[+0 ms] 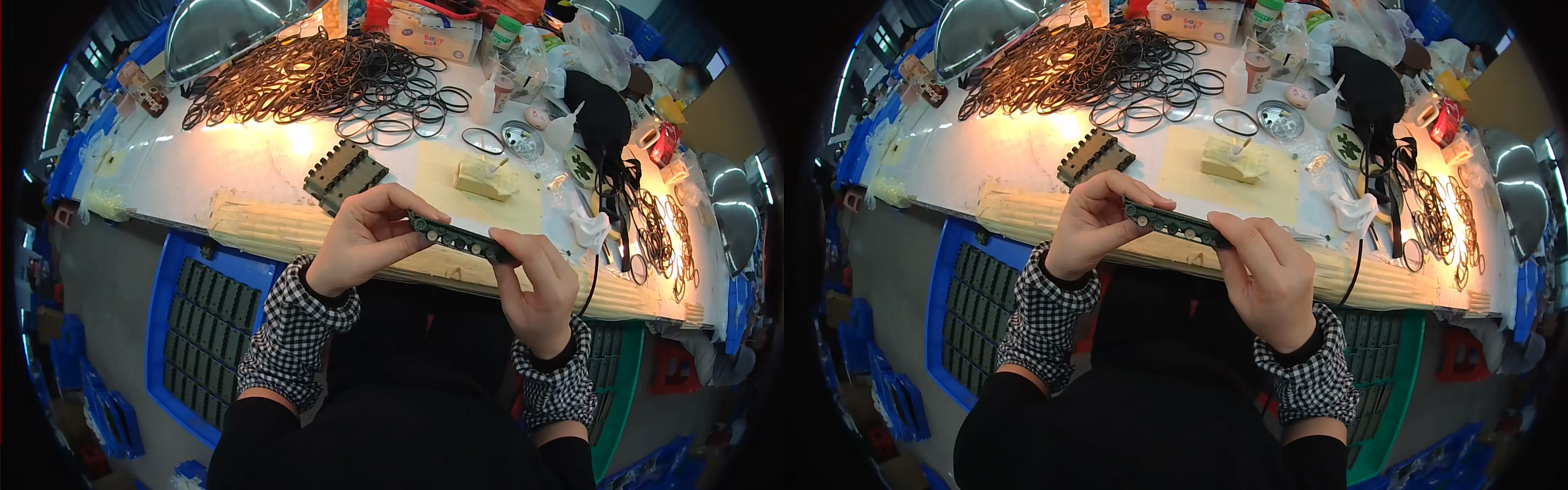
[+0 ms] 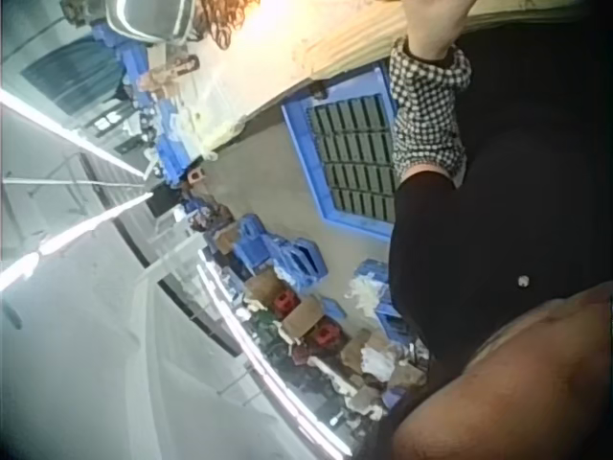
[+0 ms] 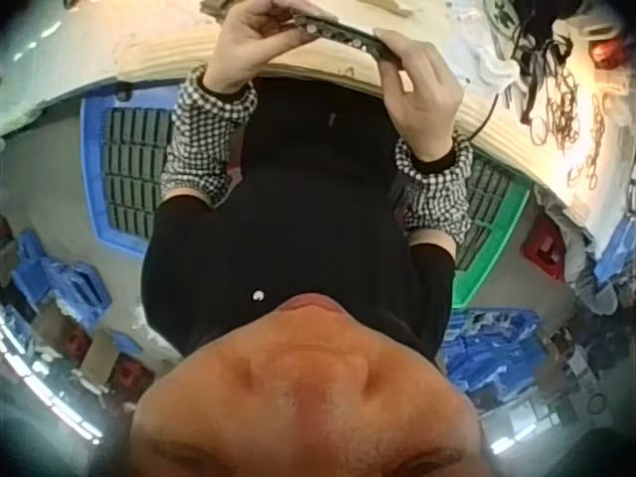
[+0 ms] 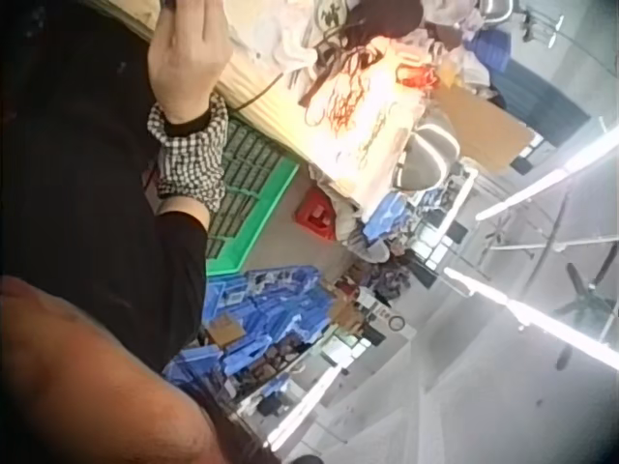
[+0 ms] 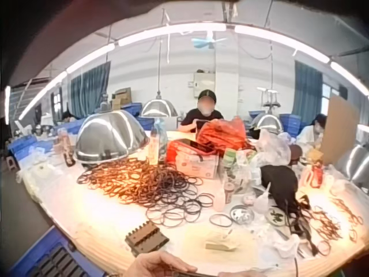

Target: Assembling rubber seals onto small green mechanical components at a factory workbench.

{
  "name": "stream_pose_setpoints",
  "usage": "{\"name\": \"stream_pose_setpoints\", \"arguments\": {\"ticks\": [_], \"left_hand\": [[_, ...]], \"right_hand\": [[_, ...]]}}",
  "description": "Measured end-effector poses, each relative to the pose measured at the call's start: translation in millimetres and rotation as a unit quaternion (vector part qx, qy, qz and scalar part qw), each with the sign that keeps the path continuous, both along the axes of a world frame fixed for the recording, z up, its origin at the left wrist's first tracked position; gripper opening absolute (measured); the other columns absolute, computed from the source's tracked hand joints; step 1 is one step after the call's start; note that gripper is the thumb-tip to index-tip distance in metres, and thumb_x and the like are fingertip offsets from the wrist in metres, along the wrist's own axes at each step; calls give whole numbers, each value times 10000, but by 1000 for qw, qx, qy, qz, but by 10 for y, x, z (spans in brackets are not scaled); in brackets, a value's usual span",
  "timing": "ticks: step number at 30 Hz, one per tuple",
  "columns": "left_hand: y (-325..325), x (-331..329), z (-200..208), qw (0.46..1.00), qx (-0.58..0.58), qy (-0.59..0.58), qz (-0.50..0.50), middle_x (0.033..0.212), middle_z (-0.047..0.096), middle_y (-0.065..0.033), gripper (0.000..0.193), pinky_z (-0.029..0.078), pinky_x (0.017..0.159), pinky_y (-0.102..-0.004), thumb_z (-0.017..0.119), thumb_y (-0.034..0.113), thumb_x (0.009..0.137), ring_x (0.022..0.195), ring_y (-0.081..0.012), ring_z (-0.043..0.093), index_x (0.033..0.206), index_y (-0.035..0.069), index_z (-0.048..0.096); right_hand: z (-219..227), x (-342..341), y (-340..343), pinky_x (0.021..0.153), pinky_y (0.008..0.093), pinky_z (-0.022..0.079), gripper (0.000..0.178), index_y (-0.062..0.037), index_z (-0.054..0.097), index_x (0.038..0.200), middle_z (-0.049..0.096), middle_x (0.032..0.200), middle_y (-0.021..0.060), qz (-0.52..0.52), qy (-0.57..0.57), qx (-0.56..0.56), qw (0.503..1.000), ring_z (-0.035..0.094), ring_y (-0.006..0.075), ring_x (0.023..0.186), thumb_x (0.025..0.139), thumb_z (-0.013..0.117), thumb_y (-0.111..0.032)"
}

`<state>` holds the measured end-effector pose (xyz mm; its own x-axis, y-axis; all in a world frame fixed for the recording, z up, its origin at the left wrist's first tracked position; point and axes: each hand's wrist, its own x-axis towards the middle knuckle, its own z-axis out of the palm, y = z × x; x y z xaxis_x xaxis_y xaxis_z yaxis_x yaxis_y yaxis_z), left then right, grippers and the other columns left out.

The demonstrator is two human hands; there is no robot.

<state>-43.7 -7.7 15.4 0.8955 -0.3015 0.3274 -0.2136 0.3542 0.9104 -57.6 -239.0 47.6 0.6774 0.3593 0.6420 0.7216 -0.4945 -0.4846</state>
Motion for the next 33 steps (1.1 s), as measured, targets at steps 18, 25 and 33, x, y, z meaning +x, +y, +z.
{"name": "stream_pose_setpoints", "arguments": {"ticks": [18,25,33], "left_hand": [[-366,6,-322,855,-405,304,-114,958,624,-88,296,464,1011,-428,406,305,1019,918,-218,641,1123,68,550],[-392,105,-277,859,-370,325,-142,857,571,-54,288,472,967,-440,440,338,965,820,-191,578,1040,74,528],[-421,212,-316,851,-369,323,-187,824,548,-55,306,459,972,-487,456,364,917,772,-196,568,992,71,505]], "right_hand": [[-41,568,-129,570,246,457,195,6,648,977,623,795,87,-62,61,91,992,573,142,623,819,724,-81],[-1,823,-98,602,295,456,67,-7,663,900,614,768,78,-85,6,43,995,579,196,667,841,672,-38],[-155,1049,-93,642,281,438,124,12,663,943,626,802,76,-91,62,-5,994,552,169,693,846,673,-65]]}}
